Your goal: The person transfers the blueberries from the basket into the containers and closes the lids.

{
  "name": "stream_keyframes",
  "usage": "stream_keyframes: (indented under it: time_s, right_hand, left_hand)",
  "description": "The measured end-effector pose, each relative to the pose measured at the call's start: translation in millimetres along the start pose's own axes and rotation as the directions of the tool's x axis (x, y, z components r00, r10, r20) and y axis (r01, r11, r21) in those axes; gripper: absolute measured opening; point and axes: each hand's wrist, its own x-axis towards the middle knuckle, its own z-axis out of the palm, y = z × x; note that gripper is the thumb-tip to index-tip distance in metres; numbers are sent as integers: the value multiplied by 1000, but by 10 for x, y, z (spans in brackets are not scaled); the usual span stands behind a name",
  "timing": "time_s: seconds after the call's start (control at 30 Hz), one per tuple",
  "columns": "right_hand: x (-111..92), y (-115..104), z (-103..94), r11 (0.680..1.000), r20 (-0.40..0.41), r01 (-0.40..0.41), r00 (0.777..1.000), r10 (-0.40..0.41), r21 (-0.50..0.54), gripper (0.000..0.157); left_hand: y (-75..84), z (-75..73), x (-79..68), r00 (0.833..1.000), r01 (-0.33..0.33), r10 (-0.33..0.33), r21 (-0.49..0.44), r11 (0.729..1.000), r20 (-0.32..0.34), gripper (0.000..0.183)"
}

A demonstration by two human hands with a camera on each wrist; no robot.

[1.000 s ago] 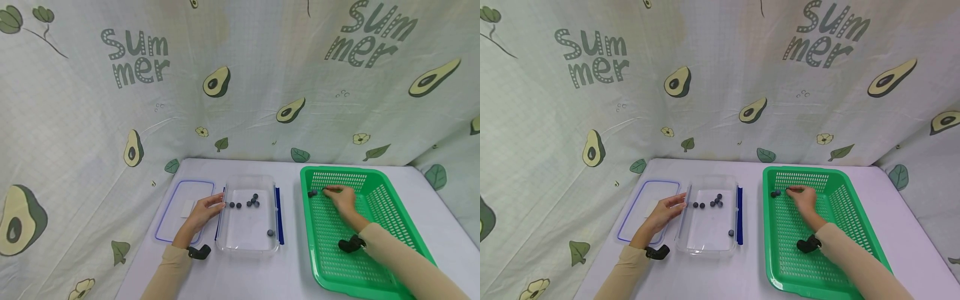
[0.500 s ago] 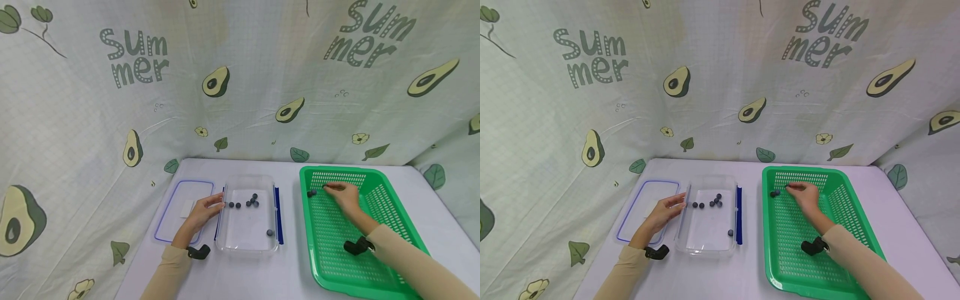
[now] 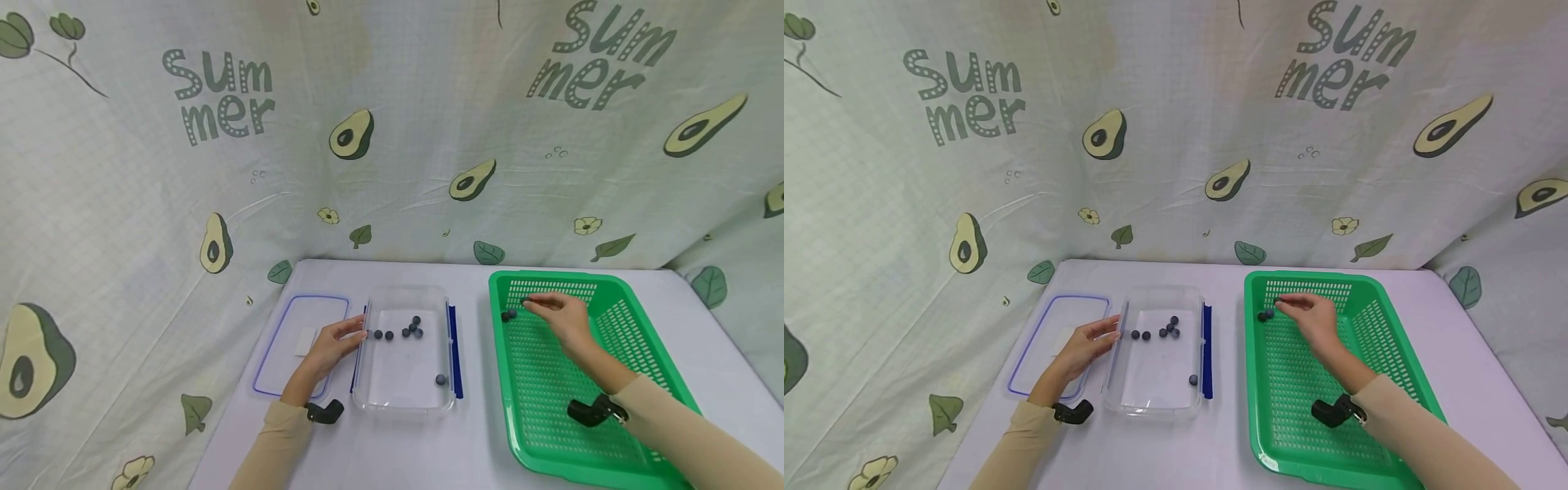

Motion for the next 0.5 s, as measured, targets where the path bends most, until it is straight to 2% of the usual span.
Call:
stream_keyframes:
  time_s: [0.33, 0.5]
  right_hand:
    - [-92, -298, 45, 988, 88, 38, 995, -51, 148, 43]
    - [-135, -469, 96, 968, 143, 13, 989, -50, 252, 41]
  left_hand:
    - [3, 1, 8, 1000, 2, -2, 10, 1000, 7, 54]
    - [-5, 1, 8, 1000, 2, -2, 22, 1000, -9, 54]
